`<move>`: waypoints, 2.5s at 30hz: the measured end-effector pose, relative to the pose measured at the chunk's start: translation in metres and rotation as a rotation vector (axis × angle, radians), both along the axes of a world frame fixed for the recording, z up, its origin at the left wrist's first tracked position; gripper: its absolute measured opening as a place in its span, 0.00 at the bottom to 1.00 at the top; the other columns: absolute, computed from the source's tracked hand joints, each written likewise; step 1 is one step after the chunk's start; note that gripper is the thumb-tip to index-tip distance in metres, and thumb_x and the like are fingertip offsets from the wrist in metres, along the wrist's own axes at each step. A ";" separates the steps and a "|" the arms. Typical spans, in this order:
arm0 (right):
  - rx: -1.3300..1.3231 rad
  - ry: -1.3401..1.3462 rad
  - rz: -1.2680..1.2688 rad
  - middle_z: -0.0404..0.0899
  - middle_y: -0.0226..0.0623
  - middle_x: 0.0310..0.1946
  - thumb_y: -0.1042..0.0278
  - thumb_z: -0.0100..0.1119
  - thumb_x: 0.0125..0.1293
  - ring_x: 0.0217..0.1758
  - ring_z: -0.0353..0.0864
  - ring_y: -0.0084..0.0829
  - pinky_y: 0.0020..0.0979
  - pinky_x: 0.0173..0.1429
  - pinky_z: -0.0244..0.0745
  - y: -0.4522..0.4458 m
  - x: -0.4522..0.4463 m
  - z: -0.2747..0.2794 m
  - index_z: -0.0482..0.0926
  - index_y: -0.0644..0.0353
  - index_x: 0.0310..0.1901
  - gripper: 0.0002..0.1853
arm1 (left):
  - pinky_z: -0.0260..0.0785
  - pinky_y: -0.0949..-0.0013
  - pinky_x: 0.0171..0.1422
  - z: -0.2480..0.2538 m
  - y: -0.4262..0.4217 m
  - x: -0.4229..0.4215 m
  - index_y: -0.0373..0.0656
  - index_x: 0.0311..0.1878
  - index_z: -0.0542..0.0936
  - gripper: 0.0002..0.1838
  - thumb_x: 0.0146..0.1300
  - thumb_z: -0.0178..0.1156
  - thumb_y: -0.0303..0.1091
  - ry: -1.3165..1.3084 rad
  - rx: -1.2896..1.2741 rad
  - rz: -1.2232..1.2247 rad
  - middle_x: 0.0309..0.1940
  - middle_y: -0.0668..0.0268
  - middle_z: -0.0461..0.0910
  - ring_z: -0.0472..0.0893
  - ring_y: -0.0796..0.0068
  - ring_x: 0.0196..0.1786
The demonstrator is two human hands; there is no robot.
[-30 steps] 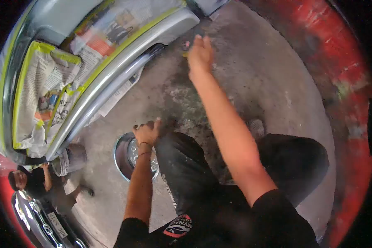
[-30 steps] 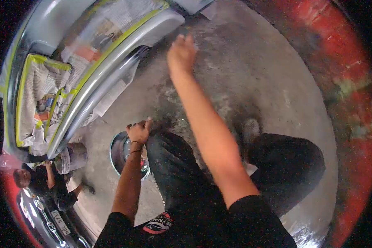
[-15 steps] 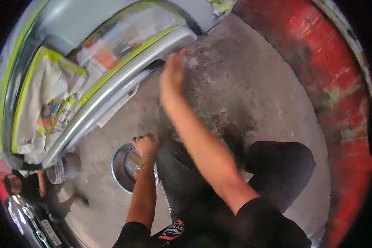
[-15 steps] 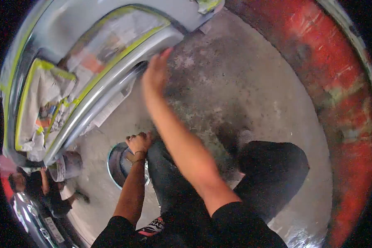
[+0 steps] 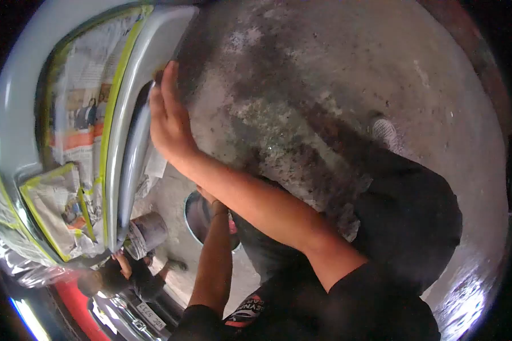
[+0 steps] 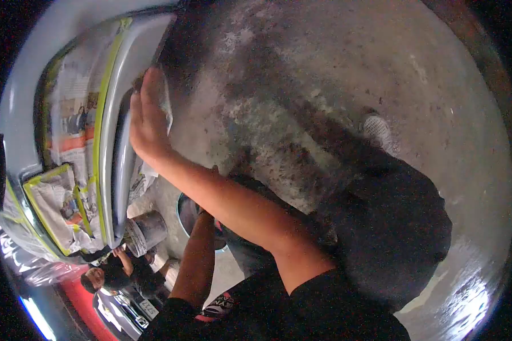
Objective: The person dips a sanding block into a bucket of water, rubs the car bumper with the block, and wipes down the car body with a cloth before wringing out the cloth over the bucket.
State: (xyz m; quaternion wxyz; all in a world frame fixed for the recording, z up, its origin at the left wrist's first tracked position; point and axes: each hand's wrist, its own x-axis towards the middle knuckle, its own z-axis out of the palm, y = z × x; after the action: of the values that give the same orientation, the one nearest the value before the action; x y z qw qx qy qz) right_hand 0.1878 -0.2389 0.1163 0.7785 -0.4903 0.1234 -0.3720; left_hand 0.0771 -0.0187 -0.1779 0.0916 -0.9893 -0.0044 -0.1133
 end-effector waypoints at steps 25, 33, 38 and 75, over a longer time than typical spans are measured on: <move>0.034 -0.060 0.191 0.35 0.58 0.87 0.56 0.31 0.88 0.91 0.33 0.49 0.40 0.91 0.31 -0.088 0.028 0.005 0.36 0.71 0.84 0.36 | 0.64 0.52 0.67 0.121 -0.058 -0.032 0.54 0.38 0.92 0.20 0.70 0.56 0.54 0.441 0.163 0.186 0.36 0.58 0.91 0.89 0.58 0.45; -0.156 -0.034 0.154 0.44 0.52 0.87 0.53 0.37 0.88 0.90 0.44 0.42 0.37 0.89 0.39 -0.094 -0.002 0.022 0.49 0.66 0.85 0.34 | 0.64 0.52 0.66 0.126 -0.066 -0.028 0.51 0.35 0.90 0.18 0.68 0.57 0.50 0.419 0.097 0.151 0.34 0.59 0.91 0.89 0.57 0.43; 0.331 0.043 0.199 0.49 0.51 0.86 0.53 0.38 0.87 0.89 0.47 0.44 0.39 0.88 0.45 -0.151 0.012 0.007 0.50 0.65 0.84 0.34 | 0.65 0.52 0.65 0.113 -0.050 -0.035 0.51 0.36 0.91 0.18 0.66 0.57 0.51 0.410 0.099 0.121 0.35 0.58 0.90 0.89 0.56 0.43; -0.456 0.017 -0.228 0.63 0.57 0.80 0.64 0.43 0.84 0.84 0.57 0.60 0.55 0.87 0.45 -0.174 0.095 -0.014 0.66 0.63 0.79 0.26 | 0.62 0.52 0.67 0.125 -0.062 -0.032 0.50 0.39 0.92 0.20 0.68 0.55 0.50 0.515 0.137 0.184 0.37 0.58 0.91 0.90 0.58 0.44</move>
State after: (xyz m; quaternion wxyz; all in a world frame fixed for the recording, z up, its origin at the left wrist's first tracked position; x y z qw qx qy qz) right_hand 0.2829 -0.4126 0.1019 0.5995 -0.6393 0.0972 -0.4716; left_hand 0.0448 -0.0807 -0.0529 0.1660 -0.9725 -0.0629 0.1508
